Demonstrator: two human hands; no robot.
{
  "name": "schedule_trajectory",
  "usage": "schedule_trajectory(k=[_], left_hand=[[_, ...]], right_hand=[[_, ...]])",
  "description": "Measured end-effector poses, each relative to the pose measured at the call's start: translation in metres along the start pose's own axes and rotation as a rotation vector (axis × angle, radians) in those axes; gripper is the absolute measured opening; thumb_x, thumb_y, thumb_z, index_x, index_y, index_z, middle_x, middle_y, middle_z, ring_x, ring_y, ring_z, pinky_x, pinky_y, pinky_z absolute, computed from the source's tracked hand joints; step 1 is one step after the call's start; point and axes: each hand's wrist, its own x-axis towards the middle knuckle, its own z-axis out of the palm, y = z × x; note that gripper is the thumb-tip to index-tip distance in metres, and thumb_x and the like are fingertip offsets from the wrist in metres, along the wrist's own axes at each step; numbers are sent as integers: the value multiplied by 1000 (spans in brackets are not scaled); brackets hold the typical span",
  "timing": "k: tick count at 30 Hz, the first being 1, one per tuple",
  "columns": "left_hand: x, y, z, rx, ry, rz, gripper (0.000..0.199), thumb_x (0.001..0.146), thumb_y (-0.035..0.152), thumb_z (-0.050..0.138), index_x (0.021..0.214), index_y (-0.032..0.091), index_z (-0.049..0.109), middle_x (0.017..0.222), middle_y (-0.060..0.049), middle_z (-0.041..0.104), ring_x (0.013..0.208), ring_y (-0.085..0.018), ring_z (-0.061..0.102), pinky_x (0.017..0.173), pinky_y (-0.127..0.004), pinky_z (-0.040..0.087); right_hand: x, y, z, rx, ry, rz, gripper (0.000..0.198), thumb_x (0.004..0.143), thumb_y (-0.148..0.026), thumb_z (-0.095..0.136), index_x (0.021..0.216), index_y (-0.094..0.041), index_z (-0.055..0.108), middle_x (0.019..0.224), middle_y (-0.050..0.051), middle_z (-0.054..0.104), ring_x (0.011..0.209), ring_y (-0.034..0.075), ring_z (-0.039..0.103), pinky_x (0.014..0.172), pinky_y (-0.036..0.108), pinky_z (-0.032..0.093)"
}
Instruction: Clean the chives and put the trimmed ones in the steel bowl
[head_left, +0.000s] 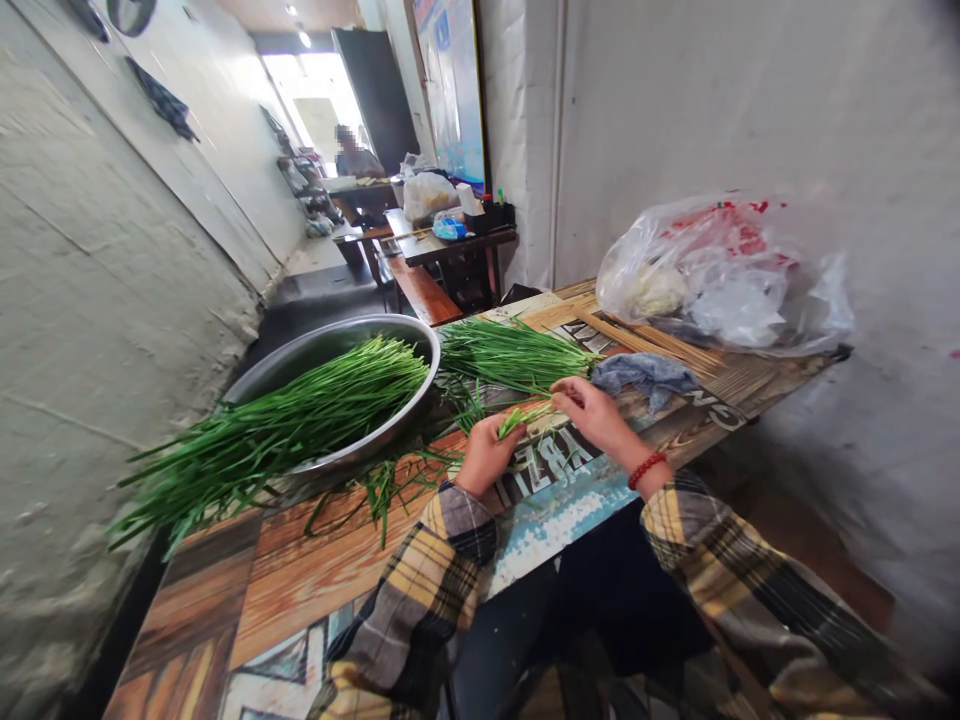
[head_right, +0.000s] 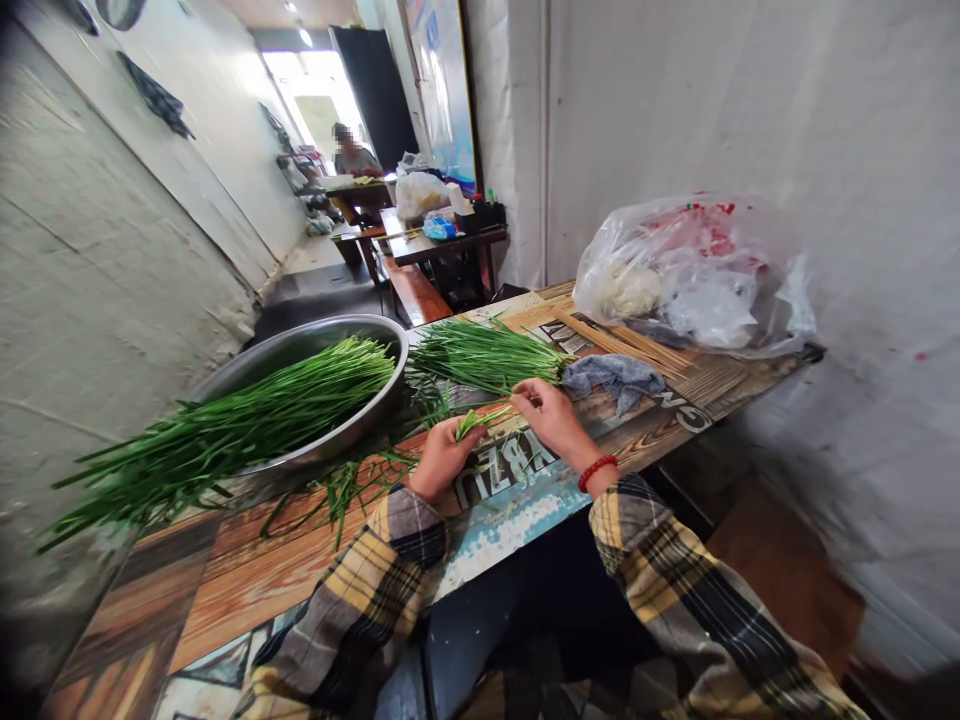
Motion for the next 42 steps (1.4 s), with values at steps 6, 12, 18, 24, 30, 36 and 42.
schedule_trajectory(k=[6, 12, 18, 24, 30, 36, 42], left_hand=[[0, 4, -5, 127, 24, 37, 28, 86, 35, 53, 74, 13, 66, 70, -1, 61, 66, -12, 51, 63, -22, 40], [3, 3, -20, 393, 70, 114, 22, 89, 28, 50, 90, 16, 68, 87, -6, 67, 81, -17, 59, 74, -26, 43], [8, 9, -20, 492, -17, 132, 20, 87, 23, 49, 93, 17, 68, 85, -5, 66, 78, -16, 60, 70, -24, 44], [5, 25, -7, 877, 97, 258, 21, 78, 8, 49, 88, 17, 65, 77, -5, 60, 70, -17, 56, 61, -26, 39], [-1, 36, 3, 1214, 72, 370, 18, 77, 7, 49, 82, 18, 63, 73, -6, 58, 72, -19, 54, 64, -30, 36], [1, 36, 4, 1244, 58, 437, 17, 82, 10, 48, 82, 19, 63, 71, -5, 58, 70, -19, 52, 63, -31, 35], [-4, 26, -7, 1021, 113, 410, 19, 80, 10, 49, 88, 19, 63, 72, -4, 57, 70, -17, 52, 64, -28, 37]], right_hand=[[11, -7, 24, -149, -118, -153, 16, 83, -26, 57, 73, -18, 66, 72, 2, 67, 68, 14, 59, 65, 25, 41], [24, -3, 48, -45, -102, -194, 8, 79, -16, 60, 75, -18, 67, 76, 2, 68, 72, 14, 60, 67, 24, 43], [24, 6, 49, 28, -109, -167, 7, 81, -19, 62, 76, -18, 67, 78, 2, 69, 76, 15, 61, 72, 26, 44], [22, 7, 45, 226, -63, -15, 11, 81, -24, 60, 74, -18, 67, 73, 1, 68, 69, 14, 61, 66, 25, 44], [20, 15, 50, 331, -18, 128, 18, 78, -32, 59, 71, -17, 66, 68, 0, 67, 64, 14, 59, 60, 25, 43], [21, 19, 52, 397, 21, 196, 22, 76, -37, 61, 68, -17, 66, 65, 0, 65, 61, 13, 55, 58, 25, 40], [35, 25, 32, 410, 288, 276, 32, 82, -46, 53, 70, -17, 60, 58, -4, 54, 55, 10, 44, 54, 23, 34]])
